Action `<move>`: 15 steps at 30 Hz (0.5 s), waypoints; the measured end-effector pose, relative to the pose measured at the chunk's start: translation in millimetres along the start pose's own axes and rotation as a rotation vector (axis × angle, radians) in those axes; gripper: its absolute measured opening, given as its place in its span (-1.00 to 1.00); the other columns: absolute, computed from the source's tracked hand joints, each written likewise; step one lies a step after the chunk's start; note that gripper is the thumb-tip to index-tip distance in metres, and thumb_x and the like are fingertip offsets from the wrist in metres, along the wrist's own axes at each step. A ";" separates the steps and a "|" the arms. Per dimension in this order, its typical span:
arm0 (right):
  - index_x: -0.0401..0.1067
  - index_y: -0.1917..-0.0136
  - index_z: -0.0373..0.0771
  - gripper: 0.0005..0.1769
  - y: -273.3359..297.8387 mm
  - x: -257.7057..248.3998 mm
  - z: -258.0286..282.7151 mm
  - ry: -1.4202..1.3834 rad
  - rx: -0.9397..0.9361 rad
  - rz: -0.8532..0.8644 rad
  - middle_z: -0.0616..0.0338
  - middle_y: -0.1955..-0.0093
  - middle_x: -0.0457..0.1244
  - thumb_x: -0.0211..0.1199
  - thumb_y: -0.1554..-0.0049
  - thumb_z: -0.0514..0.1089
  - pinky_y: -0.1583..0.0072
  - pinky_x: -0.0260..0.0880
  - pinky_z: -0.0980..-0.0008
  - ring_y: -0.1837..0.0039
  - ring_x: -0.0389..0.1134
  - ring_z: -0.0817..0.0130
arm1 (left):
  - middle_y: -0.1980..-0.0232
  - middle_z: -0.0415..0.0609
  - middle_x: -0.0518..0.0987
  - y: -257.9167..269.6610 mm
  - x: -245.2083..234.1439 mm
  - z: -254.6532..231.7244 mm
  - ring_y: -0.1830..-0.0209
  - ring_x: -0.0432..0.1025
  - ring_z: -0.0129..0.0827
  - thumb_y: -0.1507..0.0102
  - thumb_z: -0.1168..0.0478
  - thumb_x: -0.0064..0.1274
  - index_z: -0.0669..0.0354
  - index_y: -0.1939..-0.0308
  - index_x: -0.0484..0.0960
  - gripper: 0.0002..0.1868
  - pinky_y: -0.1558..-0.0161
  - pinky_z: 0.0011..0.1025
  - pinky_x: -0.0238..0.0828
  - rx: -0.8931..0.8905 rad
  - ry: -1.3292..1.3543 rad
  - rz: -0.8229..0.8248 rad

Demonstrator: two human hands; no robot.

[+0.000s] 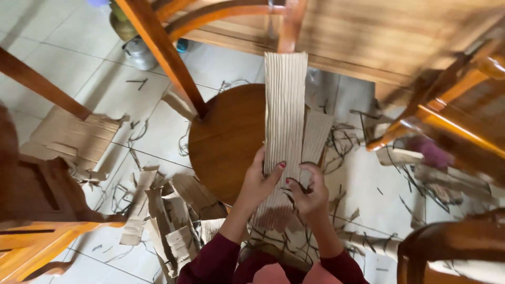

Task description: Wrapping a wooden chair leg with protective cardboard and securing it with wire using a twisting tool

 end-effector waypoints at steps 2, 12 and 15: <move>0.19 -0.41 -0.35 -0.42 -30.2 30.0 23.0 0.025 0.103 0.214 -0.34 -0.09 0.19 0.27 -0.21 -0.11 -0.15 0.29 -0.07 -0.12 0.20 -0.11 | -0.40 0.52 0.31 -18.7 -39.3 -11.8 -0.45 0.19 0.29 -0.35 0.21 0.07 0.37 -0.51 0.16 -0.29 -0.43 0.16 0.09 -0.081 -0.124 -0.005; 0.32 -0.50 0.12 -0.28 -36.0 81.5 -65.3 0.478 0.006 0.437 0.09 -0.48 0.19 0.34 -0.15 0.31 -0.29 0.16 0.04 -0.43 0.16 0.03 | -0.38 0.59 0.27 -15.6 -179.8 124.5 -0.41 0.22 0.39 -0.24 0.01 0.25 0.41 -0.48 0.12 -0.09 -0.38 0.16 0.23 -0.429 -0.391 -0.572; 0.24 -0.59 0.18 -0.26 -41.0 83.8 -67.4 0.441 0.009 0.549 0.02 -0.52 0.16 0.29 -0.20 0.27 -0.35 0.07 -0.11 -0.51 0.07 -0.07 | -0.35 0.50 0.34 -13.3 -171.9 154.5 -0.38 0.31 0.27 -0.25 -0.15 0.25 0.38 -0.50 0.10 -0.01 -0.31 0.08 0.34 -0.565 -0.205 -0.611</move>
Point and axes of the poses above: each hand's wrist, its own y-axis away from the middle knuckle, its own x-axis out of the palm, z = x × y, the point moved 2 cm from there along -y, towards the middle knuckle
